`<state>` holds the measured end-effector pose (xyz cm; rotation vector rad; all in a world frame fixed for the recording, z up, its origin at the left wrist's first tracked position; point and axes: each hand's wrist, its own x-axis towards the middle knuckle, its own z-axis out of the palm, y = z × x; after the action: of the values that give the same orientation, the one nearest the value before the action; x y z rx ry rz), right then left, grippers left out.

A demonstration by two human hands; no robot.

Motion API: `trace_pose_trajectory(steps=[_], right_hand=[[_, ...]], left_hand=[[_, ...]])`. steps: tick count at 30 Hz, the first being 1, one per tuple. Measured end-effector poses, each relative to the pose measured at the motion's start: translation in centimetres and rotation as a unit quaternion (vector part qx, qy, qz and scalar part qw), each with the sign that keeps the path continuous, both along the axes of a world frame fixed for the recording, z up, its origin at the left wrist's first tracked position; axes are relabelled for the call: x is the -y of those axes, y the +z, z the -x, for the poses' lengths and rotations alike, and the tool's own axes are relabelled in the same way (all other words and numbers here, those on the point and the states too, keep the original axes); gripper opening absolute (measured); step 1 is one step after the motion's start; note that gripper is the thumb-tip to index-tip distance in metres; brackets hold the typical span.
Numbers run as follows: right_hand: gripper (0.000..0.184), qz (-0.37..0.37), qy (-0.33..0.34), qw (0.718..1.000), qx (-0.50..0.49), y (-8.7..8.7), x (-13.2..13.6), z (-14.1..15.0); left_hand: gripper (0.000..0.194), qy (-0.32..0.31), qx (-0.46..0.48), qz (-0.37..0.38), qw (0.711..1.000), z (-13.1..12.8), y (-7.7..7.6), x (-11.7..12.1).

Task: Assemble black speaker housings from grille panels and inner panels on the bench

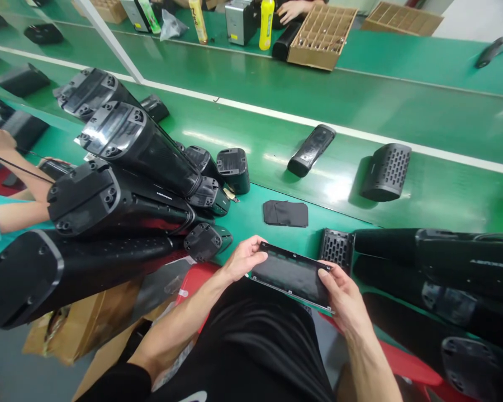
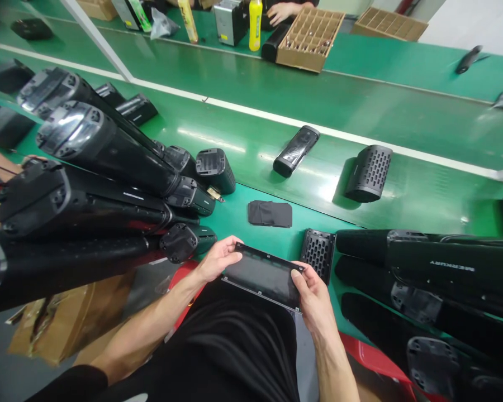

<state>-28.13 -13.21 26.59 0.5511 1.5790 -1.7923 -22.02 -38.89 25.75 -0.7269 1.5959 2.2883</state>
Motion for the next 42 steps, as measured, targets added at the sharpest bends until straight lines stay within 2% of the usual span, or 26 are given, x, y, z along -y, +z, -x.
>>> trace_pose_trajectory(steps=[6, 10, 16, 19, 23, 31, 42], right_hand=[[0.052, 0.012, 0.006, 1.0, 0.003, 0.6, -0.4, 0.2], [0.059, 0.012, 0.003, 1.0, -0.028, 1.2, -0.9, 0.2], [0.054, -0.001, -0.004, 0.999, -0.035, 1.3, -1.2, 0.0], [0.053, -0.003, -0.002, 0.999, -0.041, 1.2, -1.3, 0.0], [0.053, 0.001, -0.003, 0.999, -0.039, 1.2, -1.6, 0.1], [0.053, 0.013, -0.001, 1.0, -0.026, 1.3, -1.6, 0.4], [0.048, 0.008, -0.02, 0.999, -0.032, 2.1, -0.8, 0.7]], left_hand=[[0.044, 0.034, 0.018, -0.052, 0.998, -0.2, -0.4, -0.4], [0.044, 0.046, 0.019, -0.044, 0.998, -0.2, -0.5, -0.7], [0.043, 0.048, 0.008, -0.055, 0.997, -0.3, -0.8, -0.8], [0.042, 0.039, -0.002, -0.034, 0.999, -0.3, -0.9, -0.7], [0.04, 0.028, -0.019, -0.009, 0.999, -0.4, -0.6, -0.6], [0.042, 0.022, -0.026, -0.027, 0.999, 0.0, 0.1, -0.8], [0.039, 0.023, -0.022, -0.031, 0.999, 0.8, 0.4, -0.7]])
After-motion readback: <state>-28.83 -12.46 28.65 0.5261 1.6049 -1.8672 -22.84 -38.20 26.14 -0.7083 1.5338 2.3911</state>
